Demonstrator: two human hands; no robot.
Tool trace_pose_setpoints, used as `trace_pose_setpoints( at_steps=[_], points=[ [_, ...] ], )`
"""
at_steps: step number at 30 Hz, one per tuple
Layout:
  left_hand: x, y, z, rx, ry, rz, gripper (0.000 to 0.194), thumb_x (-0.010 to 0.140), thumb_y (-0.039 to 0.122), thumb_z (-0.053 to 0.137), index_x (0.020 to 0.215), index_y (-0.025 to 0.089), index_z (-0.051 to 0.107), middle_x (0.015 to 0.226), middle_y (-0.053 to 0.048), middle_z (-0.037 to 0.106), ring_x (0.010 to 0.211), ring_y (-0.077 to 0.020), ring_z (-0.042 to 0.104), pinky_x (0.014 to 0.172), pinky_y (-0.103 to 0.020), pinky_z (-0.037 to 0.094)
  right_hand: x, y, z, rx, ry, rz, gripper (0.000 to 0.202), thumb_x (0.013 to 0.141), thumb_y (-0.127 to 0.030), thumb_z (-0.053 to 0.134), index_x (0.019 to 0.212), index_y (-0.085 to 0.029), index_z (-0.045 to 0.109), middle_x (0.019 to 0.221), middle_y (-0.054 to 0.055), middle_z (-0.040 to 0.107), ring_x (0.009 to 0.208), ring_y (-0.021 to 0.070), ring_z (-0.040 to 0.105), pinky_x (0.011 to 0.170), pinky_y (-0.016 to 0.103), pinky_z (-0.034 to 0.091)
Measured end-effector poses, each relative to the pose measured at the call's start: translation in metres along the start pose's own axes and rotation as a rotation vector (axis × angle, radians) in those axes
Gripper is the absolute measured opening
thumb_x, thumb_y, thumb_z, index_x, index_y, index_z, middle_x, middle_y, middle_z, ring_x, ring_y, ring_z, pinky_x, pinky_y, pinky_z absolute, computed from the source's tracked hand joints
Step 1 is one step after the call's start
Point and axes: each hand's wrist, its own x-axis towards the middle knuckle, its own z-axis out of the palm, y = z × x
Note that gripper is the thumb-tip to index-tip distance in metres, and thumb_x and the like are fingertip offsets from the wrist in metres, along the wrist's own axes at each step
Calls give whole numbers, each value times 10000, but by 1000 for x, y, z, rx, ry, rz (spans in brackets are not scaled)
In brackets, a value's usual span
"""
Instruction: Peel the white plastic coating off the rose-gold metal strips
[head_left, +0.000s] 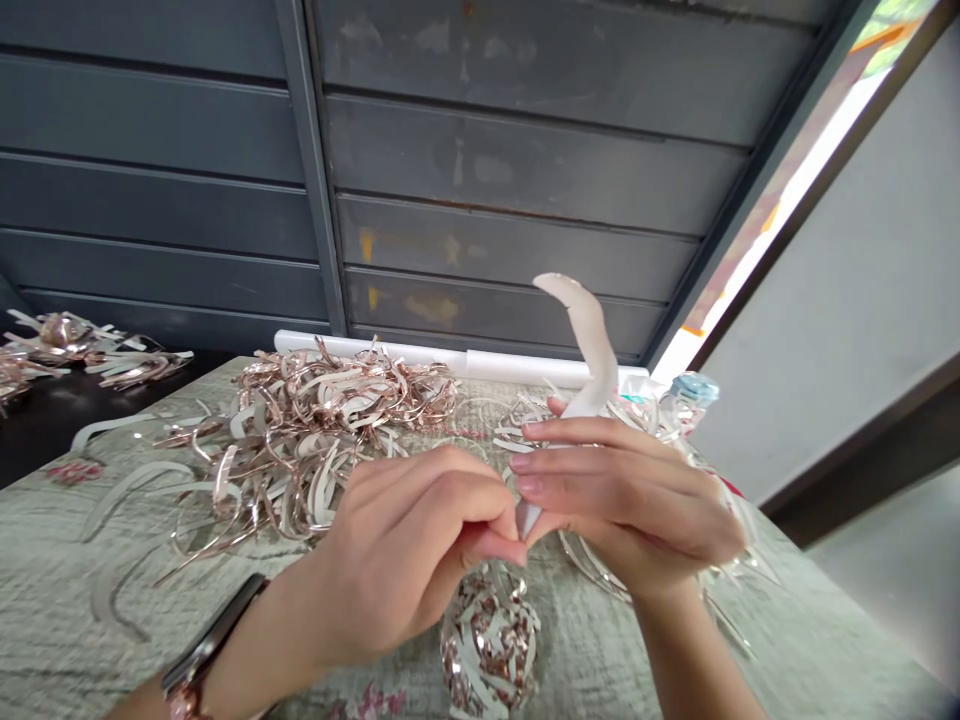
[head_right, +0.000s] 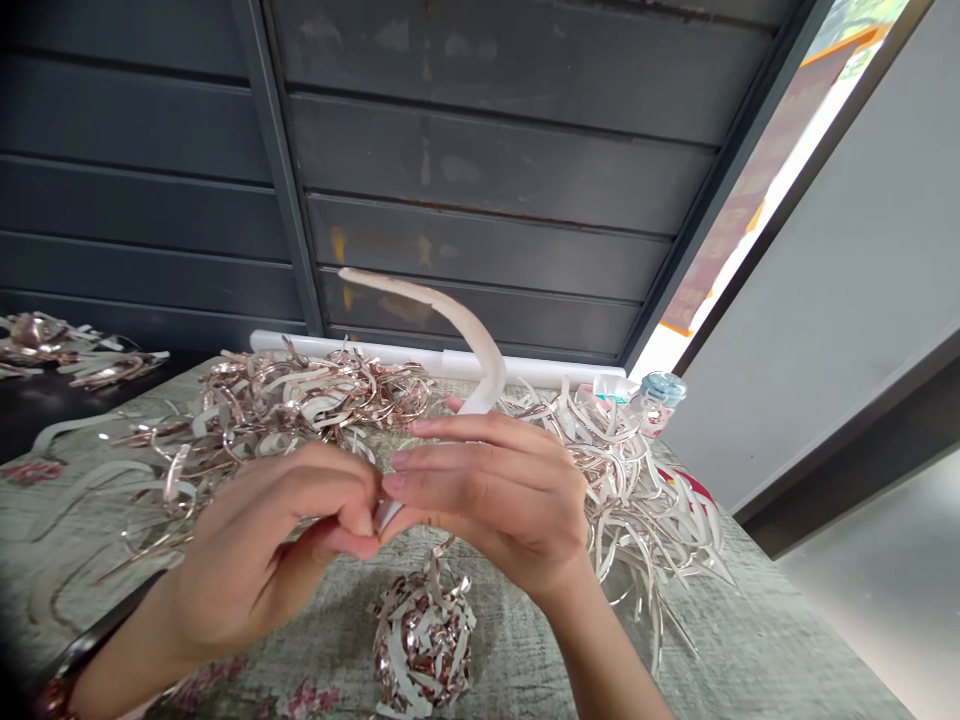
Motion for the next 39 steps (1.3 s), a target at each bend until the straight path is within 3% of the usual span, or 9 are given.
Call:
trace_pose_setpoints(
  at_steps=[3,9,14,20,28,32,39],
  points=[
    [-2,-1,-2,-22,-34,9,190,1058,226,467,904,161,557,761,5,618,720,-84,594,669,-196,473,0,1,-2,-19,-4,11,135,951,-261,689,981,-197,803,885,25,835,940,223,789,842,397,668],
    [-8,-4,-8,-153,-107,-165,89,1043,295,515,1037,208,534,930,-7,610,863,-108,603,768,-225,480,4,-1,-4,-54,-47,-11,144,951,-304,690,933,-200,789,859,25,836,930,221,795,834,396,674],
    [-3,-7,-10,-194,-203,-167,74,1023,255,560,965,209,566,862,18,610,805,-94,587,746,-208,462,5,-2,-5,-55,-82,-45,205,983,-284,639,893,-171,785,865,47,837,961,214,791,921,394,657],
    [-5,-4,-9,-173,-186,-145,67,985,125,607,956,184,596,856,28,655,775,-67,610,735,-183,454,5,-2,-7,-156,-80,-119,162,965,-254,672,876,-184,788,853,23,837,891,207,803,907,368,657],
    [-6,-2,-7,-162,-154,-136,98,970,86,613,946,180,597,816,41,666,721,-57,612,687,-168,460,7,-3,-9,-158,-75,-135,82,899,-254,757,866,-184,785,867,14,838,893,201,803,933,342,653],
    [-4,-7,-2,-109,-150,-79,98,1001,125,567,923,184,566,780,38,642,685,-66,585,657,-177,453,5,0,-11,-163,-103,-131,57,916,-245,737,905,-214,783,899,0,838,919,205,800,920,349,658],
    [-6,-8,4,93,-168,-40,160,1058,197,419,907,200,472,705,56,601,553,-68,539,562,-189,427,2,9,-10,-119,-106,-129,102,930,-203,706,919,-144,789,890,66,836,943,228,793,928,388,647]
  ],
)
